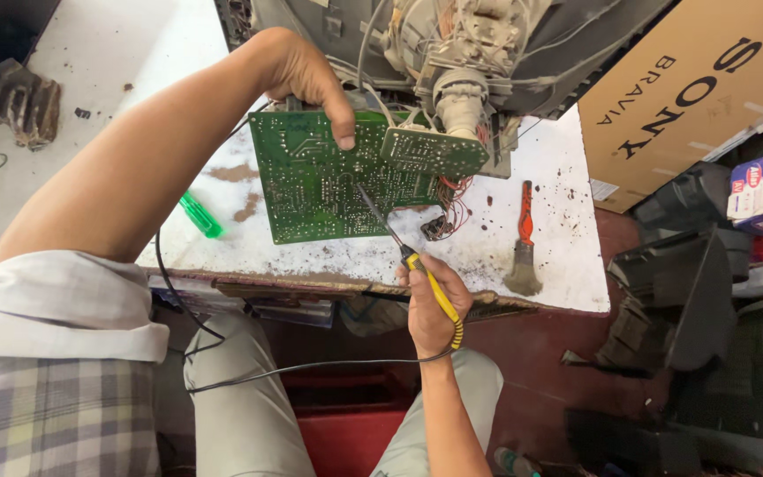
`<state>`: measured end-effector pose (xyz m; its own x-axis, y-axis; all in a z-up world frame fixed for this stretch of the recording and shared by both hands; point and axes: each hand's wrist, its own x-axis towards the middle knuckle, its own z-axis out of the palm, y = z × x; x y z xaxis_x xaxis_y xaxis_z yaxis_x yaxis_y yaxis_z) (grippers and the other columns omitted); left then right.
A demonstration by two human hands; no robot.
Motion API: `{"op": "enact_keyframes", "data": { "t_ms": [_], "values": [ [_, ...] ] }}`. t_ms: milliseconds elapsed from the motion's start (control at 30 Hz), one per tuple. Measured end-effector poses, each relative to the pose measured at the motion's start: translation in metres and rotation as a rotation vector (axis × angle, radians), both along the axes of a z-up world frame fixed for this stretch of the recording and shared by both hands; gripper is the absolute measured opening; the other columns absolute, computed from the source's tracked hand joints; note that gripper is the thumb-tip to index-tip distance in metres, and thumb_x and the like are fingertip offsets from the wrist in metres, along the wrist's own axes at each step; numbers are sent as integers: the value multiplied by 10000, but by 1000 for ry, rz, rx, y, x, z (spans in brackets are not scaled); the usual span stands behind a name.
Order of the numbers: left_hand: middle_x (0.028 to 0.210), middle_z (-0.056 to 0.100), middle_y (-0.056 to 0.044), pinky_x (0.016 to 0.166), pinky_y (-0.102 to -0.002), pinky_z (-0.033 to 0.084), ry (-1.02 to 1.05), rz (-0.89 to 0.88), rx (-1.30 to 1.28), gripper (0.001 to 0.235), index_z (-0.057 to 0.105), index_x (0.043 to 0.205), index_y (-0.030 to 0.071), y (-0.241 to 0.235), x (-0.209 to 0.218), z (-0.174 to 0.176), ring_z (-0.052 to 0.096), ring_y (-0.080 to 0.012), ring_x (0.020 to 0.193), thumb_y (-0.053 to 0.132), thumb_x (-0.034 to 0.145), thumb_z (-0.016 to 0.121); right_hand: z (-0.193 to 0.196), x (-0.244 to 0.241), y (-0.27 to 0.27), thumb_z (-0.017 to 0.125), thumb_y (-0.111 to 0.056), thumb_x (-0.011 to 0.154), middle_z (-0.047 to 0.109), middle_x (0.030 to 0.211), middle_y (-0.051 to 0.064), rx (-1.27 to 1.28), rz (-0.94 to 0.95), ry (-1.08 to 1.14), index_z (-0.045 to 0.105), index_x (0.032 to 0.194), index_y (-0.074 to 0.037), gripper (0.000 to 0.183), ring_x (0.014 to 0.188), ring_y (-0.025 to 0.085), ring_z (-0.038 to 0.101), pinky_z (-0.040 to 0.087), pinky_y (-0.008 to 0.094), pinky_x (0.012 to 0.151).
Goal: The person uses a soldering iron to work on a green circuit board, repeatedly touching the tip to various points on the board. The person also handles a small cylindrical component and a wire, applying the soldering iron to them. The person repositions the board and component multiple times during the process.
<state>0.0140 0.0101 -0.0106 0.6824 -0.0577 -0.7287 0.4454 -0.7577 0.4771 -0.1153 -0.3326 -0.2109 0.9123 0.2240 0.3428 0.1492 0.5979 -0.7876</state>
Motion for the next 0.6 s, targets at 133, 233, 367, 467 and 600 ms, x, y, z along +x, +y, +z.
{"op": "enact_keyframes", "data": {
  "t_ms": [133,233,367,467,600],
  "values": [
    [1264,764,-215,1039,-457,489,38,17,-62,735,763,1167,21,-3,-4,5,710,-347,1142,353,517,852,-3,2,1,675,42,990,726,1133,169,20,6,-2,671,1268,38,278,967,253,720,582,357,859],
    [1265,761,-217,1040,-451,497,29,20,-82,744,762,1174,16,-7,-7,8,709,-348,1143,349,515,856,-3,2,1,679,43,985,723,1138,169,28,4,7,672,1269,32,284,963,255,720,581,361,858],
    [1313,734,-220,1054,-456,484,4,31,-70,786,749,1213,20,-7,-9,10,693,-352,1183,345,507,863,-3,2,1,686,52,977,710,1167,163,36,10,1,677,1254,31,278,969,258,718,578,362,857],
    [1383,677,-216,1087,-460,427,-2,13,-47,832,732,1272,46,-7,-9,10,637,-349,1253,351,508,858,-2,2,1,686,53,984,710,1167,165,46,15,-1,682,1252,34,270,972,257,716,579,363,867],
    [1396,668,-262,1106,-480,447,1,12,-52,881,717,1294,30,-6,-8,9,638,-401,1278,343,482,851,-1,2,0,684,42,983,711,1162,164,37,13,15,684,1250,34,267,970,255,718,581,361,865]
  ]
}}
